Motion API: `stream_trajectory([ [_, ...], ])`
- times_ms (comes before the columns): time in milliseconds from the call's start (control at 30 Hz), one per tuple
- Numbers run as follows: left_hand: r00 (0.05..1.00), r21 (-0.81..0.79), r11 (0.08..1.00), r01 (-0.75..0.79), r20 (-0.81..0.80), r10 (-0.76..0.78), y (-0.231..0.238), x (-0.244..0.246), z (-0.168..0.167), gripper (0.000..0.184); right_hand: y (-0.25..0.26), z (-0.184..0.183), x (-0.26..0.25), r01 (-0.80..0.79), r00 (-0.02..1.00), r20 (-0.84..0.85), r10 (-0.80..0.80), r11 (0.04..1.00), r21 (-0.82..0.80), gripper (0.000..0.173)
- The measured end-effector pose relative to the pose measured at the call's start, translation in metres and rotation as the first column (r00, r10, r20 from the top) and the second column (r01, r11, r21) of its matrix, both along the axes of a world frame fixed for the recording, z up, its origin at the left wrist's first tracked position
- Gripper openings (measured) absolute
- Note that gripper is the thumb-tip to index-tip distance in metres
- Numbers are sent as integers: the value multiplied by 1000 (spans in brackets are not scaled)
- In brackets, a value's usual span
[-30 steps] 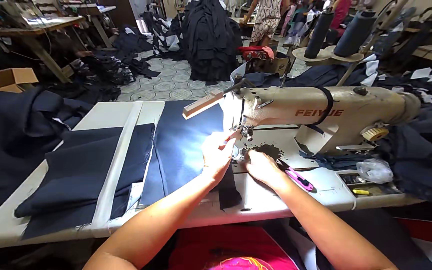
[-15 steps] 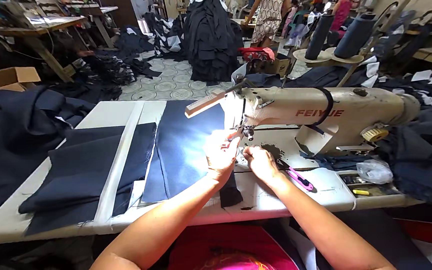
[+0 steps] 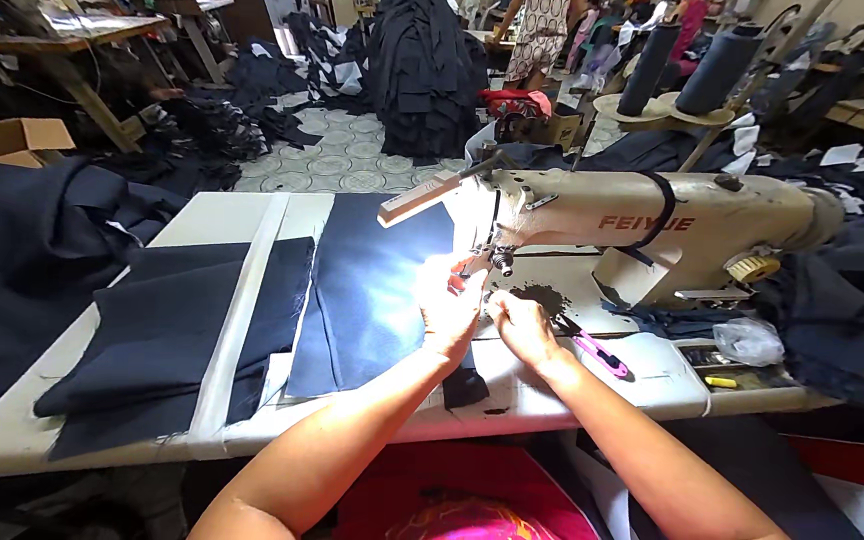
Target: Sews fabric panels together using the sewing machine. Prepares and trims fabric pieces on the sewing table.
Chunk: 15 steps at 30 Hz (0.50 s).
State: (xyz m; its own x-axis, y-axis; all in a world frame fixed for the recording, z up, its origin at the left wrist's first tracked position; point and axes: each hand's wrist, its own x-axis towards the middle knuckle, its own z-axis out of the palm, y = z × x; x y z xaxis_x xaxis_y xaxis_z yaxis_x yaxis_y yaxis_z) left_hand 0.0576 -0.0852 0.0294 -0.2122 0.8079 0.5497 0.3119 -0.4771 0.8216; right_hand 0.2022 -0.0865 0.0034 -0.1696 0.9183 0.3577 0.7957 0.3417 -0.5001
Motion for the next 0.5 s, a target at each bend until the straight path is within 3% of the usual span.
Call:
stream_trajectory([
  [133, 998, -14, 999, 39, -53, -39, 1, -4, -2, 20, -5, -3, 0, -53, 998, 37, 56, 996, -66, 28],
  [233, 975, -58, 995, 84, -200, -94, 8, -20, -7, 8, -8, -4, 0, -85, 984, 136, 113, 977, -198, 32],
  [300, 944, -164, 981, 104, -293, -149, 14, -35, -8, 13, -9, -5, 1, -60, 987, 137, 90, 977, -204, 32],
  [500, 915, -403, 914, 36, -354, -192, 52, -55, -16, 15, -7, -1, -1, -31, 986, 149, 72, 965, -261, 29],
])
